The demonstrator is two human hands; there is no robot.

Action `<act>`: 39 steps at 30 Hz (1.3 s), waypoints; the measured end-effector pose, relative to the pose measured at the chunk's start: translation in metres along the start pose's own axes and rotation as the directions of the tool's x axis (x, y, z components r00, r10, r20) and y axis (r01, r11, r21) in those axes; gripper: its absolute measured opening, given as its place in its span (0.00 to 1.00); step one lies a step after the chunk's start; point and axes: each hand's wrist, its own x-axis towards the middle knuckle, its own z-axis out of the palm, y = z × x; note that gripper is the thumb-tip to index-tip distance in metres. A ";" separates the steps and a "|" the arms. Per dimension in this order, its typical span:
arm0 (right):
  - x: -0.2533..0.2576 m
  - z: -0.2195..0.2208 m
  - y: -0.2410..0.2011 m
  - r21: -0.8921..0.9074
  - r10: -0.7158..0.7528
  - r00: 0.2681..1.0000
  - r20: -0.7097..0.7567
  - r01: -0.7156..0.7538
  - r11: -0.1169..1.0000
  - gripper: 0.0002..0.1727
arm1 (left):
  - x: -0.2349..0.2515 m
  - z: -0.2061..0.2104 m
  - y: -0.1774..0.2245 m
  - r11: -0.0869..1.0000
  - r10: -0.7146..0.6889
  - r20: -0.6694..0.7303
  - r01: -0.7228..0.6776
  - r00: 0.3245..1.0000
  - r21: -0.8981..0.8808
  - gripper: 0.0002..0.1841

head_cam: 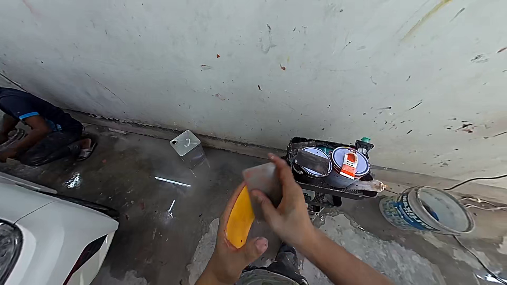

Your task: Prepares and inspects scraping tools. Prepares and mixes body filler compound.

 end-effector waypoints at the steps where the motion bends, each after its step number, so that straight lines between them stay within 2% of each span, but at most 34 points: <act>1: -0.005 0.002 -0.007 0.011 -0.046 0.997 0.066 0.046 0.999 0.44 | 0.000 0.003 0.001 1.000 -0.001 -0.031 0.001 1.000 0.005 0.44; 3: -0.013 0.006 -0.018 0.052 -0.188 0.958 0.217 0.181 0.982 0.40 | 0.004 0.001 0.002 0.993 -0.004 -0.023 0.001 1.000 -0.115 0.44; 4: -0.010 0.005 -0.016 0.039 -0.194 0.953 0.232 0.190 0.981 0.37 | 0.004 -0.001 0.002 0.985 -0.027 -0.026 0.022 0.999 -0.172 0.44; 5: -0.004 0.004 -0.010 0.012 -0.146 0.972 0.187 0.146 0.989 0.35 | 0.001 0.000 0.004 0.974 -0.077 -0.077 0.058 0.994 -0.220 0.41; 7: -0.001 0.006 0.000 -0.002 -0.025 0.996 0.089 0.025 1.000 0.38 | -0.001 0.005 0.009 0.942 -0.161 -0.198 0.090 0.967 -0.324 0.37; 9: -0.013 0.015 -0.012 0.065 -0.064 0.988 0.144 0.055 0.996 0.40 | 0.005 0.007 0.013 0.928 -0.182 -0.238 0.086 0.954 -0.362 0.41; 11: -0.018 0.016 -0.018 0.105 -0.139 0.964 0.227 0.118 0.987 0.38 | 0.009 0.004 0.015 0.921 -0.191 -0.198 0.106 0.962 -0.374 0.47; 12: -0.014 0.015 -0.011 0.107 -0.115 0.970 0.214 0.094 0.990 0.37 | 0.009 0.004 0.015 0.922 -0.206 -0.216 0.115 0.955 -0.370 0.48; 14: -0.010 0.019 0.005 0.089 0.030 0.997 0.077 -0.037 0.995 0.39 | 0.006 0.007 0.015 0.925 -0.233 -0.306 0.113 0.923 -0.364 0.47; 16: -0.018 0.024 -0.002 0.070 0.064 0.997 0.049 -0.067 0.995 0.43 | 0.007 0.006 0.015 0.931 -0.226 -0.298 0.116 0.928 -0.346 0.50; 18: -0.029 0.021 -0.015 0.083 -0.053 0.987 0.155 0.041 0.996 0.41 | 0.007 0.001 0.013 0.934 -0.190 -0.209 0.111 0.959 -0.340 0.53; 19: -0.027 0.017 -0.014 0.094 -0.063 0.980 0.189 0.045 0.995 0.39 | 0.004 -0.003 0.011 0.936 -0.170 -0.163 0.108 0.972 -0.334 0.53; 20: -0.022 0.014 -0.006 0.108 -0.014 0.987 0.162 -0.003 0.994 0.38 | -0.001 -0.005 0.008 0.945 -0.155 -0.137 0.107 0.978 -0.310 0.53; 22: -0.013 0.010 0.010 0.116 0.113 0.993 0.045 -0.118 0.986 0.41 | -0.012 -0.004 0.003 0.986 -0.113 -0.122 0.096 0.986 -0.137 0.50; 23: -0.013 0.009 0.008 0.127 0.107 0.993 0.053 -0.113 0.985 0.43 | -0.014 -0.004 0.001 0.997 -0.073 -0.086 0.072 0.994 -0.016 0.48; 24: -0.016 0.007 0.000 0.159 0.041 0.992 0.119 -0.060 0.985 0.44 | -0.013 -0.004 0.000 0.996 -0.038 -0.055 0.043 0.998 0.081 0.45; 25: -0.020 0.005 -0.008 0.188 -0.056 0.976 0.212 0.015 0.982 0.43 | -0.012 -0.002 0.001 0.992 -0.017 -0.036 0.021 0.999 0.125 0.42; 27: -0.017 -0.004 -0.010 0.160 -0.171 0.933 0.316 0.125 0.979 0.42 | -0.011 -0.006 0.001 0.987 -0.011 0.025 0.006 1.000 0.163 0.46; 29: -0.005 -0.013 0.001 0.091 -0.090 0.959 0.270 0.067 0.994 0.42 | -0.011 -0.010 -0.001 0.953 0.012 0.064 -0.031 0.998 0.303 0.45; 31: 0.000 -0.016 0.001 0.054 -0.072 0.944 0.321 0.058 0.997 0.45 | -0.011 -0.010 -0.001 0.945 0.017 0.053 -0.033 0.998 0.325 0.45; 33: -0.003 -0.018 -0.008 0.115 -0.152 0.886 0.438 0.113 0.987 0.44 | -0.009 -0.008 0.000 0.972 -0.003 0.028 -0.004 1.000 0.234 0.47; 34: -0.003 -0.018 -0.008 0.124 -0.160 0.882 0.442 0.116 0.985 0.42 | -0.007 -0.008 0.000 0.978 -0.009 0.027 0.004 1.000 0.208 0.48; 37: 0.001 -0.013 0.005 0.037 -0.017 0.970 0.241 0.008 0.999 0.43 | -0.007 -0.005 0.004 0.961 -0.001 0.033 -0.009 0.999 0.276 0.46; 39: -0.007 -0.011 -0.007 0.050 -0.059 0.960 0.275 0.047 0.998 0.45 | -0.007 -0.001 0.003 0.971 -0.006 -0.011 0.009 1.000 0.241 0.43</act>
